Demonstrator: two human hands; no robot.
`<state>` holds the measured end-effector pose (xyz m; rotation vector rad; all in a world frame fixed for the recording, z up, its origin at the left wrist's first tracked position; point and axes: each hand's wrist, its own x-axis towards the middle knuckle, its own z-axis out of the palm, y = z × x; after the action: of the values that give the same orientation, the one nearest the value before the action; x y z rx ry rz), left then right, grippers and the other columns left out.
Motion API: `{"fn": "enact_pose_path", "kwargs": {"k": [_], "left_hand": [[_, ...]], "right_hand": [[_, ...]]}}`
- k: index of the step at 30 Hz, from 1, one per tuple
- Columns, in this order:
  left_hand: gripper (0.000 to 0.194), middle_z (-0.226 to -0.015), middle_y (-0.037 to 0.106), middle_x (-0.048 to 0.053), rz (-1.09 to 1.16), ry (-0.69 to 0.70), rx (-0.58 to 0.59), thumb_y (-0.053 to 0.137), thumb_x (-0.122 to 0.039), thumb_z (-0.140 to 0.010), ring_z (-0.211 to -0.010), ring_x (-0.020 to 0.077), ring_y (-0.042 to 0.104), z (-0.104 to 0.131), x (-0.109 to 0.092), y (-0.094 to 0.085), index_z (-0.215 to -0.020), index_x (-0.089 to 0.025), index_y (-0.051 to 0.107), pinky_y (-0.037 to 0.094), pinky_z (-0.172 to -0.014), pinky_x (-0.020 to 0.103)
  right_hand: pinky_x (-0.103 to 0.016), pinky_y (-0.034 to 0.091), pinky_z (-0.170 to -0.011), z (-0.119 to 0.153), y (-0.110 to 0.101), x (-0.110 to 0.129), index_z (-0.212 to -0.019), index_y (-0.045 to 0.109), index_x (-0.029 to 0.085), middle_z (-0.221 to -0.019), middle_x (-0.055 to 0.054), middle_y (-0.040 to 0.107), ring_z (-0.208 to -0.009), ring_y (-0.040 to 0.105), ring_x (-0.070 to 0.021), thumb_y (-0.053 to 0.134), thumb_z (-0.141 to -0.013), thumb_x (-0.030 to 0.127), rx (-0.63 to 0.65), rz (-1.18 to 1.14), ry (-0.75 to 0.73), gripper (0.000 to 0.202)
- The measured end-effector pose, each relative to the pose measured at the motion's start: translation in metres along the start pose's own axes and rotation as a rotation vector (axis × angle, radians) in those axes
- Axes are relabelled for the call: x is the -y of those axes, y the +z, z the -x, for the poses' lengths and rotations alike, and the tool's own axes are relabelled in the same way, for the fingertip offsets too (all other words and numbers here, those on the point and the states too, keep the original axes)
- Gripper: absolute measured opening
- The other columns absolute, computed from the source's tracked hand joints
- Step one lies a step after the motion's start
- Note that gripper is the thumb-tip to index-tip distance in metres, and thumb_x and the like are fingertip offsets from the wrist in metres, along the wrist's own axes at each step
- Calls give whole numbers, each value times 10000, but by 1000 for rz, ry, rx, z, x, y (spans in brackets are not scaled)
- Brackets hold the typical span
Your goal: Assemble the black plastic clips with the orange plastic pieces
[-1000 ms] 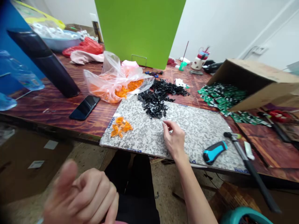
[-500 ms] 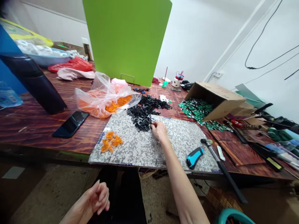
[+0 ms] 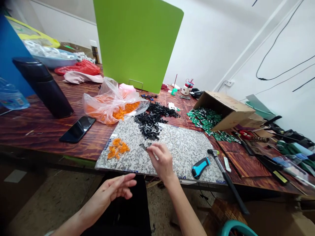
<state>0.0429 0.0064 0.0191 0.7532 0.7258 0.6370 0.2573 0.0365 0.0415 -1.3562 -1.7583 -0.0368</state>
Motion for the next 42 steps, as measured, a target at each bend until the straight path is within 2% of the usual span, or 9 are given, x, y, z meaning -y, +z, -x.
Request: {"fn": "enact_pose_path", "kwargs": {"k": [4,10,12,14,19,24,28,34,42], "left_hand": [[424,-1146,683,139,77,60,-16,618,-469,-805,-905,252,673,-8,-11,10,-1089,-161,685,489,-796,339],[300,-961,753,111,35,39,-37,651,-363,-812,-916,247,686,-14,-2,7,-1003,-144,726,506,-772,300],[293,-962,754,110,12,12,-75,659,-370,-803,-909,251,692,-13,1,2,-976,-146,736,513,-741,288],[298,-994,749,102,2,-5,-133,683,-392,-776,-903,255,697,-12,2,-2,-955,-161,742,521,-706,277],[339,-986,751,105,32,-68,-206,737,-431,-707,-866,253,709,-6,3,-7,-919,-167,750,537,-676,276],[355,-998,746,122,87,-120,-182,750,-438,-689,-867,249,708,-1,6,-2,-906,-157,753,541,-691,277],[351,-1017,740,123,97,-95,-181,735,-426,-712,-882,251,705,4,7,-5,-936,-156,746,539,-703,279],[321,-1049,731,110,127,-40,-176,728,-416,-723,-911,266,697,6,7,-11,-936,-176,746,535,-742,312],[284,-1011,744,103,156,-27,-191,724,-378,-735,-902,265,700,6,5,-10,-923,-167,745,534,-750,320]], "right_hand": [[-319,485,-720,27,-4,28,-949,641,225,-897,-67,633,-820,579,-179,559,-857,115,66,13,-208,165],[-308,456,-686,46,-4,39,-932,647,192,-868,-71,648,-774,568,-176,540,-876,146,212,43,-278,129],[-301,453,-694,46,-7,31,-939,647,195,-872,-61,659,-774,571,-171,556,-884,218,286,39,-266,109],[-287,457,-730,41,-12,14,-921,650,204,-879,-46,670,-802,584,-164,562,-886,285,311,69,-152,124],[-301,450,-789,5,-23,-61,-953,652,174,-911,-80,653,-853,584,-184,441,-931,257,206,280,223,228],[-305,420,-837,-31,-23,-115,-972,691,188,-967,-84,652,-913,583,-201,516,-879,220,323,374,286,201],[-279,403,-843,-37,-27,-120,-882,720,222,-953,-51,673,-916,587,-188,569,-855,247,470,402,260,155],[-284,394,-786,-33,-33,-117,-845,691,200,-904,-57,666,-870,572,-195,566,-841,249,555,458,307,134],[-287,394,-712,-37,-34,-101,-768,592,177,-815,-74,642,-777,560,-199,515,-835,201,470,435,369,104]]}}
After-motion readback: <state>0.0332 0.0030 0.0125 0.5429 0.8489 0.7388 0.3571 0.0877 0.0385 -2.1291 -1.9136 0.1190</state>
